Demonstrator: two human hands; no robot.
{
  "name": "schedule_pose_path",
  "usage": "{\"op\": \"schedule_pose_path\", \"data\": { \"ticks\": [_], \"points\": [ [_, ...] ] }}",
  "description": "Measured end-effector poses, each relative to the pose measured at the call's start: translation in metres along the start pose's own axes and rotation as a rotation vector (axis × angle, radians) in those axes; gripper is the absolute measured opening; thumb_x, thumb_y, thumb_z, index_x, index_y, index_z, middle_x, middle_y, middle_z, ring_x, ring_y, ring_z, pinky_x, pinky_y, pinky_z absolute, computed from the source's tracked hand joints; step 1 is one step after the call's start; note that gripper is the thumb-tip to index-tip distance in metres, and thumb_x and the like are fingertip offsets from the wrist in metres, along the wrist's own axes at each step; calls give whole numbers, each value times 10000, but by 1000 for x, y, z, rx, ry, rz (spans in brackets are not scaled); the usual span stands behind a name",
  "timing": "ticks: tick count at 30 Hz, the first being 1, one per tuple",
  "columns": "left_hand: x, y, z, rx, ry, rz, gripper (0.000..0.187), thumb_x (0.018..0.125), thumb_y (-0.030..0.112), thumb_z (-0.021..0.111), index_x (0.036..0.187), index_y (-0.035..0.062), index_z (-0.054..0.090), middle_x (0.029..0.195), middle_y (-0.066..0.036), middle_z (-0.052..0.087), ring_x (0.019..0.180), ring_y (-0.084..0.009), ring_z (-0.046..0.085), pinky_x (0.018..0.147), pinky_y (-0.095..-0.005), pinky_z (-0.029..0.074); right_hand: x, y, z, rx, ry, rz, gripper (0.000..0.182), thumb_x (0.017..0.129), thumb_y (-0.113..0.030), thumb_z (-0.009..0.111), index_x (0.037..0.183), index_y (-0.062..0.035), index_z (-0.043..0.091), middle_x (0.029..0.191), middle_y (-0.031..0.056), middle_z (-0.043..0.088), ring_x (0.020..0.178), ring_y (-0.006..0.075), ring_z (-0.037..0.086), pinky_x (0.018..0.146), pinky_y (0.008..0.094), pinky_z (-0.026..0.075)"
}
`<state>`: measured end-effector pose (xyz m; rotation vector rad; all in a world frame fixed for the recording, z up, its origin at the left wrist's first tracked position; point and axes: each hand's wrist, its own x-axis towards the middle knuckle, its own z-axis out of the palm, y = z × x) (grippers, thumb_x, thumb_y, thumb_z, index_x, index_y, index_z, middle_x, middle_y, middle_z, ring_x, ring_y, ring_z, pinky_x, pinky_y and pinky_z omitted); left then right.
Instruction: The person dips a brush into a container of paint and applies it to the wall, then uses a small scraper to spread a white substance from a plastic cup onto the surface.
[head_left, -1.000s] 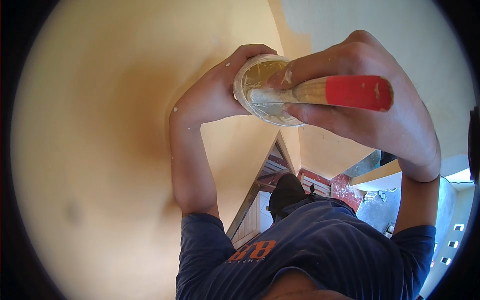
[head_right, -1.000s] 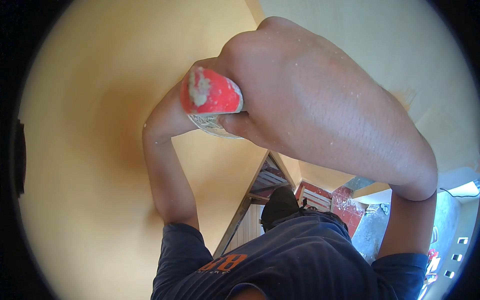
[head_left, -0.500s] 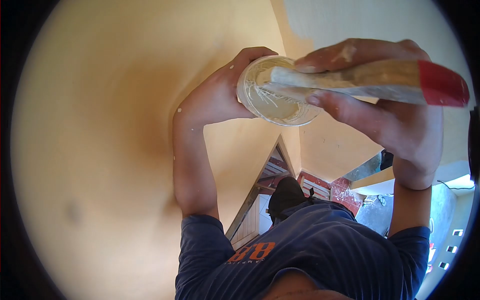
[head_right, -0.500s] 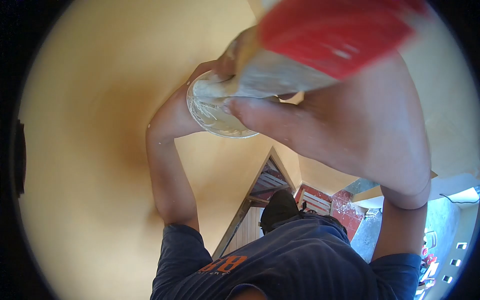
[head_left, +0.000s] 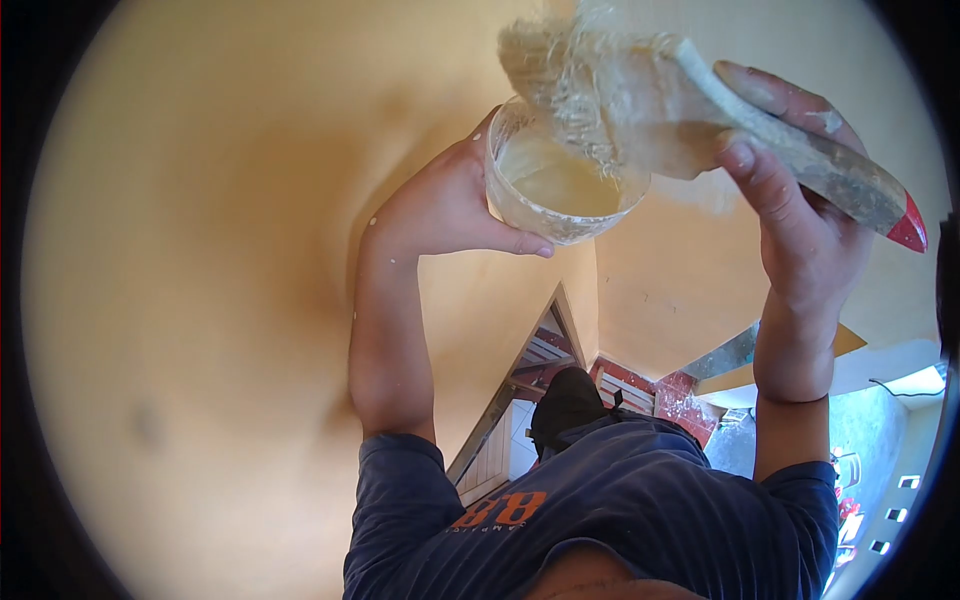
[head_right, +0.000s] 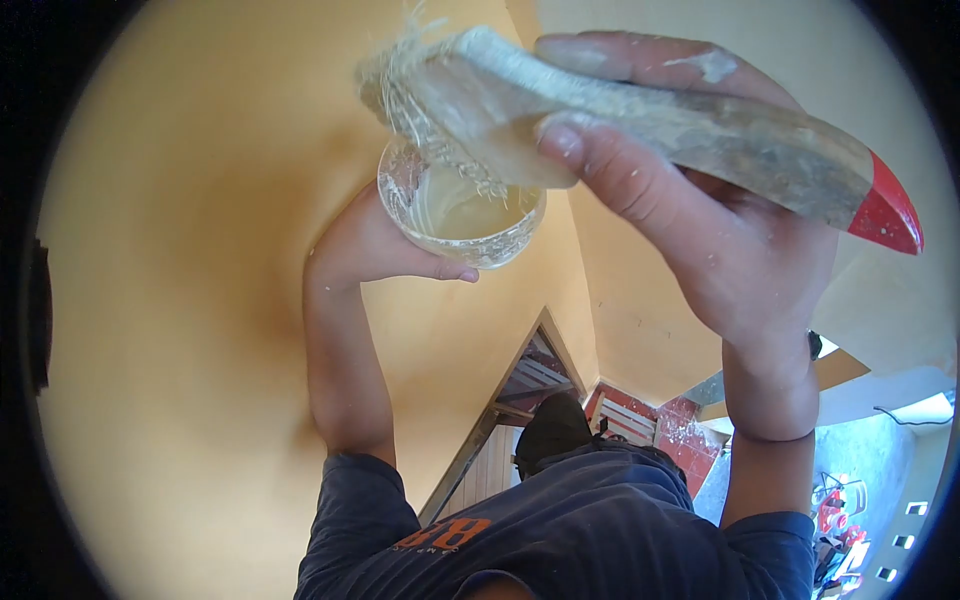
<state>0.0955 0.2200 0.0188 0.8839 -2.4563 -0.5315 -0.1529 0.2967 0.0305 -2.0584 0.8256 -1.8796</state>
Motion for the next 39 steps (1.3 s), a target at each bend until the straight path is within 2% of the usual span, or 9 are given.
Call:
{"op": "schedule_pose_path", "data": {
  "ticks": [3,6,8,10,11,14,24,28,39],
  "points": [
    [1,3,-1,1,21,-35,1000,511,208,871,1327,15,327,1201,-123,560,1128,-246,522,976,-327,388,1,13,0,59,66,-24,391,804,-87,681,1114,104,536,1071,187,596,892,235,622,757,318,537],
    [5,6,-5,-44,9,-94,994,522,213,865,1329,16,321,1206,-128,557,1130,-249,522,980,-328,383,-5,28,7,206,123,93,369,831,-74,642,1134,100,523,1073,189,594,904,234,622,735,308,553],
    [8,9,-6,-43,8,-90,994,526,215,863,1332,16,316,1210,-131,554,1135,-253,519,984,-329,379,-4,38,7,215,106,37,342,856,-59,602,1151,86,508,1083,187,589,905,226,627,718,310,566],
    [9,9,-6,-41,3,-82,994,530,218,861,1334,17,312,1214,-133,551,1139,-256,516,987,-329,376,-2,35,10,604,269,129,317,811,-84,677,1078,59,583,991,129,629,869,183,621,719,287,544],
    [8,7,-4,-48,11,-77,996,530,218,861,1335,16,309,1217,-136,548,1142,-257,513,988,-329,374,-3,34,13,622,324,165,327,824,-77,656,1102,65,561,1006,139,616,868,200,624,715,305,558],
    [7,2,-1,-67,32,-54,994,531,215,860,1335,17,310,1220,-137,545,1145,-257,510,989,-330,372,-9,43,15,505,289,246,341,821,-91,665,1103,69,559,1009,146,617,877,198,623,712,305,559],
    [8,3,-1,-83,62,-27,953,529,189,854,1318,23,347,1194,-133,561,1115,-251,532,963,-335,398,-14,41,19,634,318,300,314,840,-74,635,1113,60,557,1017,136,618,894,181,619,737,297,556],
    [3,6,4,-98,49,-133,933,532,186,849,1311,28,359,1195,-136,561,1116,-252,535,957,-338,408,-22,45,20,756,318,246,351,838,-106,654,1132,50,540,1050,139,607,928,184,616,742,304,558],
    [2,2,5,-32,22,-170,916,533,208,846,1295,32,370,1186,-152,562,1112,-275,539,948,-344,415,-31,49,33,670,331,325,369,849,-109,636,1151,63,512,1029,137,602,913,194,617,738,303,560]
  ]
}}
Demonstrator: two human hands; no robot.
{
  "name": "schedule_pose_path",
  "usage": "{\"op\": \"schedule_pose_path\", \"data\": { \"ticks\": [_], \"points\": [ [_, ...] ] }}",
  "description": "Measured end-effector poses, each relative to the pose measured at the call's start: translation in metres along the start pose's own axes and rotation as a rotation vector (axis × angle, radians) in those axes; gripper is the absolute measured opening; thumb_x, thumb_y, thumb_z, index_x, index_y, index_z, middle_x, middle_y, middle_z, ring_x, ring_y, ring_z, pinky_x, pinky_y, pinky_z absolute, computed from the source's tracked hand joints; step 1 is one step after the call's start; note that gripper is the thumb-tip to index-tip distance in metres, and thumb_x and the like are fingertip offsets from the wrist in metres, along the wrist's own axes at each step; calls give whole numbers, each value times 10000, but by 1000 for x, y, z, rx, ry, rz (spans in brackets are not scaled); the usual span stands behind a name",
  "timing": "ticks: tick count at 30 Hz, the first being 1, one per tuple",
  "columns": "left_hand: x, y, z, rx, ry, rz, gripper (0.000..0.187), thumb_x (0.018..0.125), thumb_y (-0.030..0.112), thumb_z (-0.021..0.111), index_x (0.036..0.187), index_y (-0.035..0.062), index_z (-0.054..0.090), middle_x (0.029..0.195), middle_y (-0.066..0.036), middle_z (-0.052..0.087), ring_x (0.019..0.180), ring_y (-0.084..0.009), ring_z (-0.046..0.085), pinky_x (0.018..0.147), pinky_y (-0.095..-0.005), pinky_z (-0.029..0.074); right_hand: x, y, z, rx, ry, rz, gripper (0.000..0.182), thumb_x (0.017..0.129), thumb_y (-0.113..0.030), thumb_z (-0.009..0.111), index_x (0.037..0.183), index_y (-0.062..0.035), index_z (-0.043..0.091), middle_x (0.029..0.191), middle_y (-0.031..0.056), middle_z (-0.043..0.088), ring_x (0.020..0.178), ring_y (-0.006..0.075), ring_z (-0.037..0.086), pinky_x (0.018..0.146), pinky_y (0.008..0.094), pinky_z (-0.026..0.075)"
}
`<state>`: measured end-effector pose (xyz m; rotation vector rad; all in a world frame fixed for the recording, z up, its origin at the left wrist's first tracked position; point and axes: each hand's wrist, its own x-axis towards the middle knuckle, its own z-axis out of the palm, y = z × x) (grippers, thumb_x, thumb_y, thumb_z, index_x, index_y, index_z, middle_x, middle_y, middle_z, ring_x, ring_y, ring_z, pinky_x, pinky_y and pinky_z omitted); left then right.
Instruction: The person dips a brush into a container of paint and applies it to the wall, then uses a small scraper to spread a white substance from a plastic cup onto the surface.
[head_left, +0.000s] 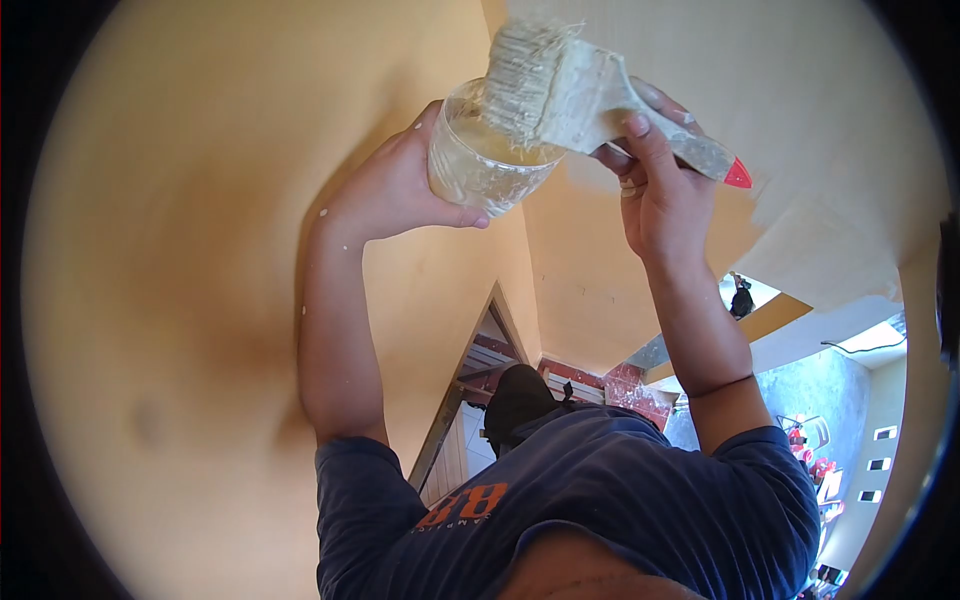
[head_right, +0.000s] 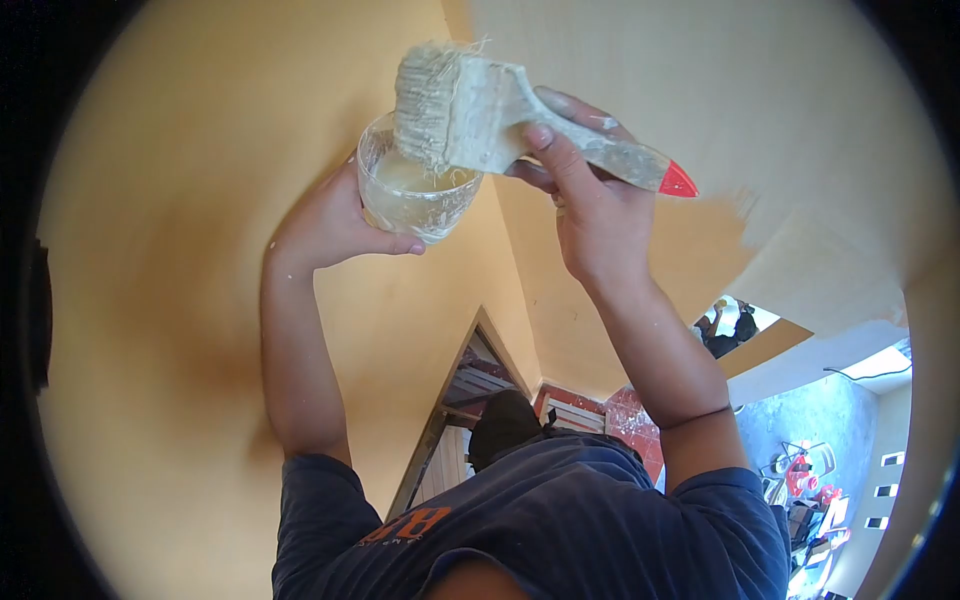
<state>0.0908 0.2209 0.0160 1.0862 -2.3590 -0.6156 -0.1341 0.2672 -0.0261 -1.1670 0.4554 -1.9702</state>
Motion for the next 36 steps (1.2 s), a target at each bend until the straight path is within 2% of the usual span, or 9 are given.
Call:
{"op": "schedule_pose_path", "data": {
  "ticks": [11,13,17,19,25,26,30,33,36],
  "points": [
    [3,-9,4,-80,22,103,893,533,209,845,1286,28,402,1190,-134,564,1108,-248,543,950,-338,418,10,-10,13,143,13,30,391,860,-97,595,1199,46,463,982,127,600,843,186,623,761,329,541],
    [3,-13,5,-66,22,114,880,535,212,843,1279,27,412,1176,-141,571,1099,-244,549,936,-331,427,6,-8,18,332,-16,43,221,863,-148,586,1055,-41,564,850,51,616,738,153,604,651,257,484],
    [3,-21,7,-42,29,91,876,536,214,842,1277,22,414,1163,-150,576,1093,-250,552,930,-328,429,3,11,12,140,129,31,213,857,-127,601,1034,-15,561,838,34,607,733,98,580,626,228,468],
    [2,-18,7,68,49,63,834,570,88,839,1280,14,407,1182,-70,553,1093,-147,514,938,-303,423,0,5,9,89,14,64,220,858,-130,608,1041,-19,558,837,34,611,703,97,587,601,217,478],
    [1,-21,12,-162,8,50,810,580,72,828,1271,11,411,1170,-68,544,1087,-146,512,934,-306,427,-6,14,0,-23,159,25,314,868,-173,605,1114,7,532,875,78,626,666,119,628,573,206,545],
    [6,-10,4,45,29,272,824,591,127,825,1280,4,390,1178,-130,551,1108,-218,521,963,-326,407,-9,14,-2,-33,163,36,314,868,-173,605,1114,7,532,875,78,626,666,119,628,573,206,545],
    [4,0,4,-16,-17,237,934,562,157,852,1329,14,340,1262,-131,502,1178,-217,467,1021,-308,347,-12,16,-7,6,170,-1,333,872,-153,592,1144,21,511,900,98,631,721,140,649,632,238,575],
    [-1,7,5,7,-49,49,917,578,148,845,1335,20,344,1277,-128,493,1169,-216,476,1010,-319,362,-8,19,-15,56,154,-8,328,876,-151,585,1139,30,509,909,106,631,744,134,650,658,244,577],
    [-3,-15,14,-118,28,35,815,580,72,830,1275,10,409,1160,-67,549,1075,-149,515,933,-303,426,-7,20,-12,66,156,22,337,879,-168,587,1153,14,512,919,110,633,756,151,647,662,263,572]
  ]
}}
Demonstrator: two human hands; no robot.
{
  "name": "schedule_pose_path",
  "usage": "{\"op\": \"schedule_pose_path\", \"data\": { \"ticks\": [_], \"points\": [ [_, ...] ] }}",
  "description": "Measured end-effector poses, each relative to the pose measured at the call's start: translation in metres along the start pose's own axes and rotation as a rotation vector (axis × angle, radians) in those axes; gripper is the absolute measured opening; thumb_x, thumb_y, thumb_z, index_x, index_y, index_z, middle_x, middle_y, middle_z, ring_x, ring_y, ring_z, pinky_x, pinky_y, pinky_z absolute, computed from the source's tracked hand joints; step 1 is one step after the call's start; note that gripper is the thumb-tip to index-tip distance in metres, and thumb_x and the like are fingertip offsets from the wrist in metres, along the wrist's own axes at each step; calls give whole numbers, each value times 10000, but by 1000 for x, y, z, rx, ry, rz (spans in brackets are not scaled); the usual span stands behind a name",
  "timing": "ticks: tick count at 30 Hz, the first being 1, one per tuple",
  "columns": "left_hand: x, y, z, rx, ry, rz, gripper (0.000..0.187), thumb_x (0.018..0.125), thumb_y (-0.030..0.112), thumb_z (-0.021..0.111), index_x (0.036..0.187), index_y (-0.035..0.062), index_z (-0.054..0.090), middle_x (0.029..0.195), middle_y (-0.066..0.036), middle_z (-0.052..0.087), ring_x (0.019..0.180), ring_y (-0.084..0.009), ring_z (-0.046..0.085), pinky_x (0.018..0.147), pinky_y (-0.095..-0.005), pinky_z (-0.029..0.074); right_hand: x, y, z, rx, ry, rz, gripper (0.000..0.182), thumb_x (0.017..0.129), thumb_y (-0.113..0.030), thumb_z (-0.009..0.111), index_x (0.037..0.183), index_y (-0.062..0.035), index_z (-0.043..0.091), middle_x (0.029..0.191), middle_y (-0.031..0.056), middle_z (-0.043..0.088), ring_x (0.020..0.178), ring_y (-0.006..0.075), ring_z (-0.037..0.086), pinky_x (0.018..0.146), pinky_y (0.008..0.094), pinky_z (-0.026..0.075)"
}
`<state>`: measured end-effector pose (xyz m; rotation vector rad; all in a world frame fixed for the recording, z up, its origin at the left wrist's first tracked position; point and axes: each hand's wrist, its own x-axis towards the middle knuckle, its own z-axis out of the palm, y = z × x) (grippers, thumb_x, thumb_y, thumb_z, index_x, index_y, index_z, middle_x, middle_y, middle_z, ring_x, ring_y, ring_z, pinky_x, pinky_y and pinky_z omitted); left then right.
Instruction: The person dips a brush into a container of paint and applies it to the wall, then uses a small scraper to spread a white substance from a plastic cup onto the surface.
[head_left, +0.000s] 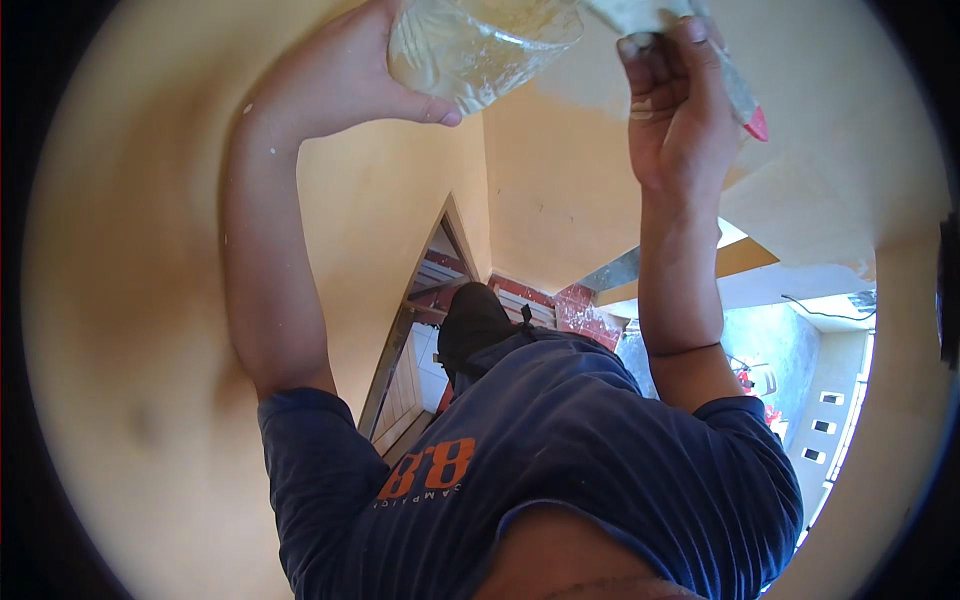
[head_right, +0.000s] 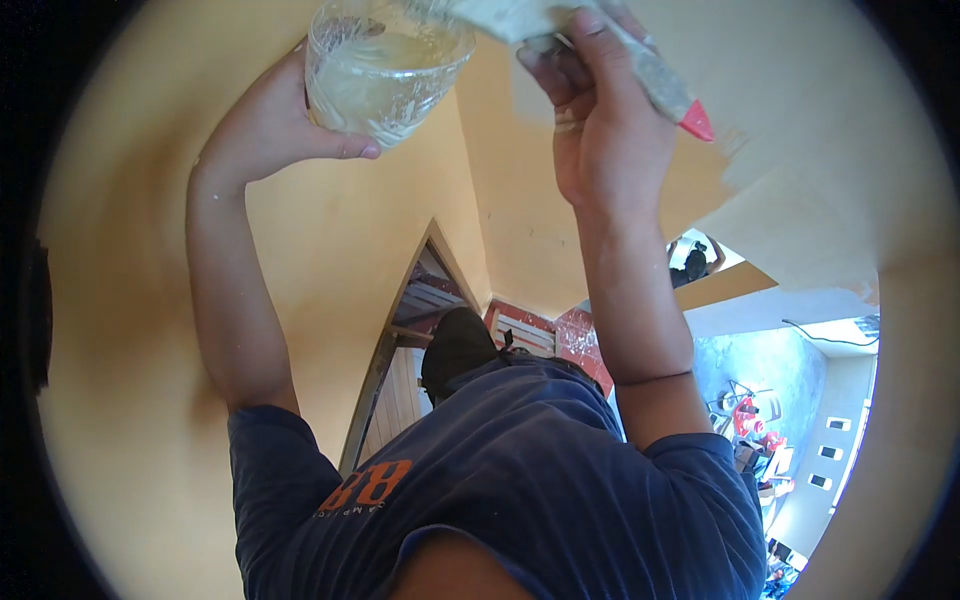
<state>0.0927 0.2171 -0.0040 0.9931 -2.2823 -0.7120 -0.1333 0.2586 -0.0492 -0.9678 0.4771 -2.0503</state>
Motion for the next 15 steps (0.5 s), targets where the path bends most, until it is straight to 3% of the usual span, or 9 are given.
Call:
{"op": "schedule_pose_path", "data": {
  "ticks": [3,5,6,9,12,15],
  "points": [
    [1,-1,-2,-30,-1,40,829,579,80,831,1286,11,404,1149,-66,558,1062,-151,519,930,-296,425,-1,0,-5,-11,-54,-2,303,895,-110,539,1176,0,507,972,75,619,805,155,618,752,320,522],
    [3,-4,-5,77,-18,54,877,531,208,837,1277,28,411,1110,-161,598,1055,-287,570,928,-341,429,-5,-4,-1,32,-35,25,320,896,-106,535,1196,-7,487,1007,78,612,844,160,609,774,333,518],
    [4,0,-5,109,-28,23,883,531,203,835,1280,31,399,1113,-171,593,1066,-304,563,930,-347,428,-5,0,-7,44,-36,37,356,897,-98,527,1236,-14,454,1077,89,596,934,172,598,815,347,515],
    [6,14,-8,189,-84,-46,890,535,208,837,1281,27,386,1139,-186,576,1089,-315,548,931,-351,427,-10,-1,-9,-11,6,104,399,889,-120,541,1262,-29,431,1127,90,566,985,181,582,814,345,520],
    [12,-4,1,85,-109,94,900,539,220,841,1282,25,373,1137,-194,575,1080,-321,552,928,-353,428,-16,1,-19,4,18,91,402,887,-130,547,1261,-38,431,1127,91,564,991,183,582,802,338,530],
    [17,-6,10,73,-200,92,926,539,230,847,1295,26,353,1143,-198,572,1077,-318,553,929,-357,427,-20,-1,-33,39,19,100,387,882,-96,552,1244,-18,438,1133,113,553,1008,202,579,785,341,546]
  ]
}}
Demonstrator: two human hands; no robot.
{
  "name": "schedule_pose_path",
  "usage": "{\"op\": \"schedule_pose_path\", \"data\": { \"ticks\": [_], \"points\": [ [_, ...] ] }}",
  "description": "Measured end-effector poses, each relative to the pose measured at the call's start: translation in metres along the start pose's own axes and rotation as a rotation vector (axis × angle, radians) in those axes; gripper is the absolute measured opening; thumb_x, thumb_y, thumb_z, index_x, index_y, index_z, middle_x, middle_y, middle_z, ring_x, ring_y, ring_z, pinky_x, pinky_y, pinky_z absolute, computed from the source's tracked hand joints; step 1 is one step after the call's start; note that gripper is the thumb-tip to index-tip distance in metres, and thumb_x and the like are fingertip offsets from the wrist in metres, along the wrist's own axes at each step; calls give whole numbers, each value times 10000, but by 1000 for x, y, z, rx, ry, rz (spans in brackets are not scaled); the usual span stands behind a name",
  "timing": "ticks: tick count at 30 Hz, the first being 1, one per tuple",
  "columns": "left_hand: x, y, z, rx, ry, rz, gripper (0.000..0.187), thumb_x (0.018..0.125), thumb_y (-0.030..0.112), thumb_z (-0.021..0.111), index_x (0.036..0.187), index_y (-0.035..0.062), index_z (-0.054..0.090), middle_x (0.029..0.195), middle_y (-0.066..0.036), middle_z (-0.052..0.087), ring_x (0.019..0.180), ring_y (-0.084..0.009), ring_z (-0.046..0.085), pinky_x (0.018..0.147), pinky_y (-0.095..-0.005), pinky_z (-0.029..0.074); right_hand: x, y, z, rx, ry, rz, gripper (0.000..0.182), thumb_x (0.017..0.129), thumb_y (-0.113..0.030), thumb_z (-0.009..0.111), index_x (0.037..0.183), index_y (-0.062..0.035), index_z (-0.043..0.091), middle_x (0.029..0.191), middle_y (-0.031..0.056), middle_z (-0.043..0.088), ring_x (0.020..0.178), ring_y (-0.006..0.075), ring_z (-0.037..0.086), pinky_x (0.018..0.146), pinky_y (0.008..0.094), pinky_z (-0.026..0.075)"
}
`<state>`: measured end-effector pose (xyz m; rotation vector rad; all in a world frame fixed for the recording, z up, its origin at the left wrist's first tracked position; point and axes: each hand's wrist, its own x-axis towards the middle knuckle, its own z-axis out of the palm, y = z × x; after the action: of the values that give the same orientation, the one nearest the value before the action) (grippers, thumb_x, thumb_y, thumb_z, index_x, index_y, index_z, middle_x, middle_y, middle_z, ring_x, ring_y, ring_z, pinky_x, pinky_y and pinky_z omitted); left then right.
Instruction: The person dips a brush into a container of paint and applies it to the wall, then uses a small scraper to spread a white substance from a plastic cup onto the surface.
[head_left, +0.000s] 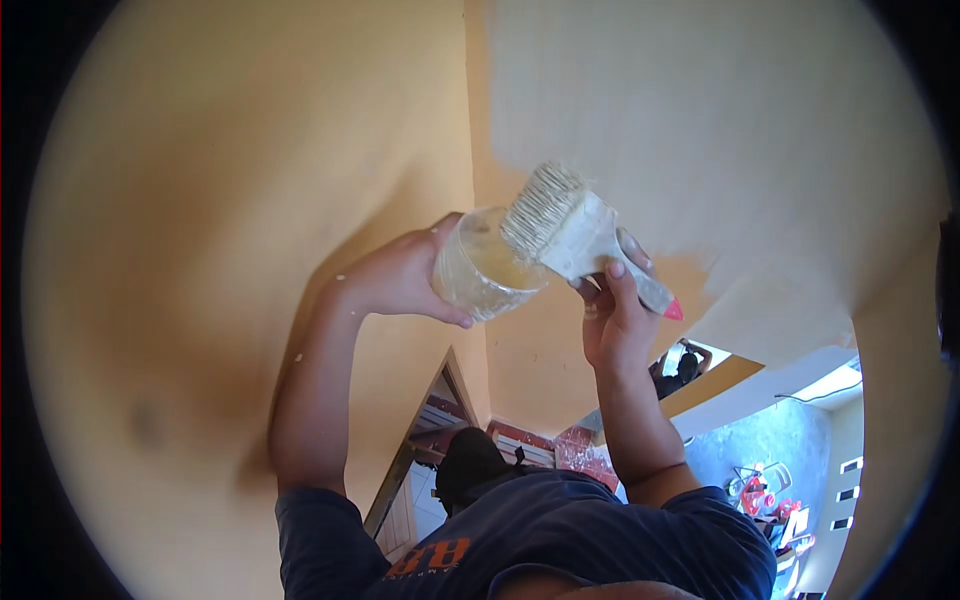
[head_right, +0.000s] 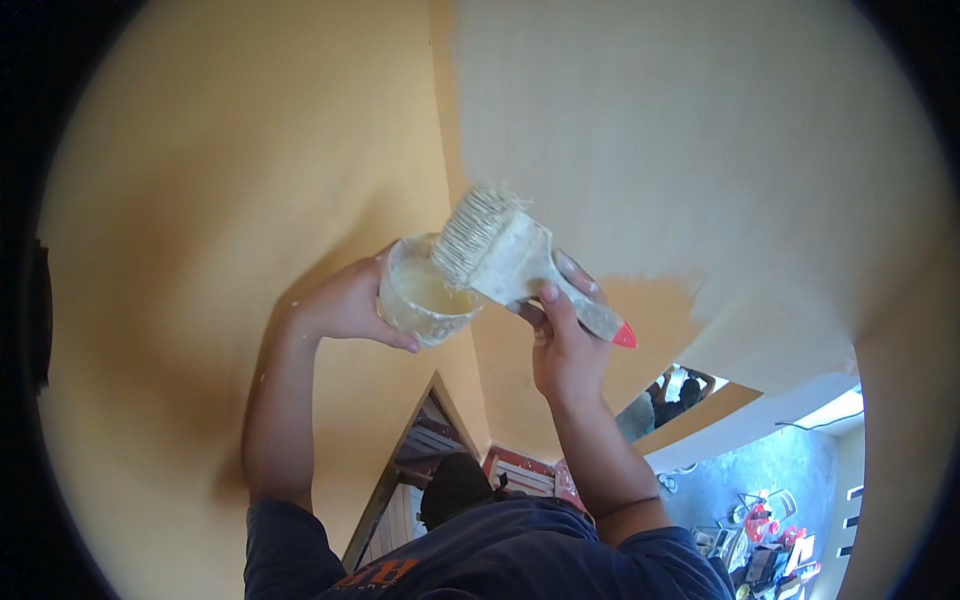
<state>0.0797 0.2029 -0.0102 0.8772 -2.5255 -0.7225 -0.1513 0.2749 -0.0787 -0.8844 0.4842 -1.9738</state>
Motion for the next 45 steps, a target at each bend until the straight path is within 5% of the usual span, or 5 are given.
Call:
{"op": "schedule_pose_path", "data": {
  "ticks": [19,24,31,37,45],
  "points": [
    [13,1,16,-48,-125,-9,943,538,177,850,1317,46,335,1166,-162,572,1090,-295,552,946,-355,423,-9,4,-19,41,15,71,410,873,-106,583,1239,8,437,1113,118,561,962,197,606,752,298,569],
    [17,2,17,-49,-115,-11,934,536,174,849,1310,37,343,1157,-171,575,1078,-298,559,937,-355,429,-4,-1,-12,347,140,309,310,879,-171,594,1145,-31,520,916,41,621,791,111,636,664,228,578],
    [15,-3,21,-81,-123,2,915,535,163,843,1298,27,357,1133,-178,587,1063,-302,566,924,-358,438,-3,5,-19,406,185,362,220,898,-210,578,1022,-29,571,972,42,627,895,103,629,733,223,566],
    [15,-10,22,-78,-133,24,907,532,168,842,1291,34,365,1104,-179,602,1037,-308,580,902,-363,452,12,-16,-9,-64,-60,-135,344,837,-39,611,1150,56,504,1020,176,599,904,245,620,702,360,570],
    [14,-12,20,-62,-110,28,895,528,181,844,1282,59,377,1120,-156,601,1045,-295,578,899,-362,453,38,-67,15,-508,-399,-310,345,766,-67,718,1049,95,604,937,173,640,782,223,636,703,305,550]
  ]
}}
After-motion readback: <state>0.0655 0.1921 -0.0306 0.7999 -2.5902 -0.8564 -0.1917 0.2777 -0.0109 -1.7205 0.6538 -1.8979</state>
